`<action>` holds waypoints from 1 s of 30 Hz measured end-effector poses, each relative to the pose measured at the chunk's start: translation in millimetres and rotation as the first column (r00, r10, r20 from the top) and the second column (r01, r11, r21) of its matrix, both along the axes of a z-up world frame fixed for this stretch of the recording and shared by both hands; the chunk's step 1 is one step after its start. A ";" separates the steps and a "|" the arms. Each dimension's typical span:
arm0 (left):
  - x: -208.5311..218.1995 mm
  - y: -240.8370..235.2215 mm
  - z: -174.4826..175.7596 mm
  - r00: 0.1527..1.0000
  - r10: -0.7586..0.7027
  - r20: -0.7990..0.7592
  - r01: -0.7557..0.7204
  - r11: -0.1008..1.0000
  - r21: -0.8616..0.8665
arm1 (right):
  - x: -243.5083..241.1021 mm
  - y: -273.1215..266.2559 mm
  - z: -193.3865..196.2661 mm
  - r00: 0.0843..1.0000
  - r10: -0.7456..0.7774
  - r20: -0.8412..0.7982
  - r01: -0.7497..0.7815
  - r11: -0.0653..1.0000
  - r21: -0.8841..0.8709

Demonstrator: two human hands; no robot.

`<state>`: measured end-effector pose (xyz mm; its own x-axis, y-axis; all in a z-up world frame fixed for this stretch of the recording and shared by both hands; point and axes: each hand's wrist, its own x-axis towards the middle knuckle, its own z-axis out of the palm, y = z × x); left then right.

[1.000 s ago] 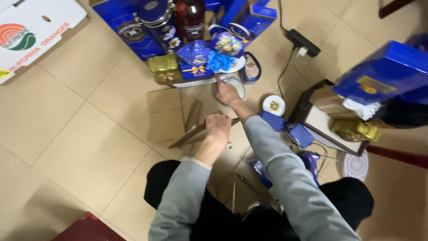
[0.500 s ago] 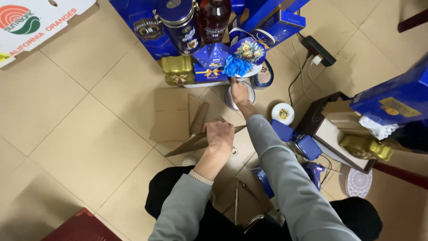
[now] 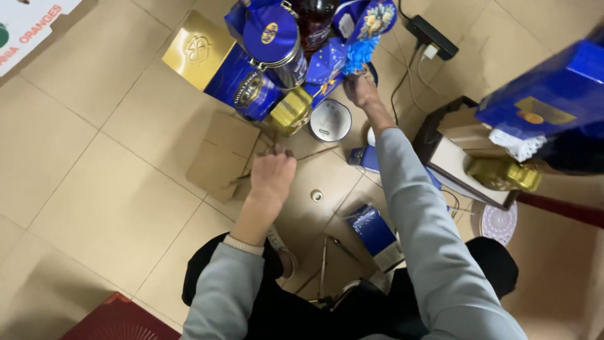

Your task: Assembling and preparing gift hampers by arranging boxes, bottles, and decorative items using tape and glue

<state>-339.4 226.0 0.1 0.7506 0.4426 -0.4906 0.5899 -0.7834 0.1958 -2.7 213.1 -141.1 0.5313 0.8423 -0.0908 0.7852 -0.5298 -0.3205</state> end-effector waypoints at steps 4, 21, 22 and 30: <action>9.9 0.5 -14.9 0.997 -0.044 0.068 0.039 0.997 0.066 | -11.7 -34.5 -32.6 0.937 -0.074 -0.340 0.147 0.970 0.195; 30.7 -15.4 -5.5 0.984 -0.178 0.008 0.178 0.984 -0.016 | -128.5 -74.3 79.7 0.719 0.273 -0.640 -0.194 0.962 0.192; 32.5 -20.7 -7.3 0.983 -0.183 -0.006 0.183 0.982 -0.042 | -126.9 -85.0 85.7 0.730 0.261 -0.631 -0.224 0.965 0.140; 55.6 -54.9 -5.5 0.941 -0.312 0.127 0.314 0.949 0.010 | -137.8 -178.1 176.3 0.685 0.238 -0.689 -0.284 0.958 0.048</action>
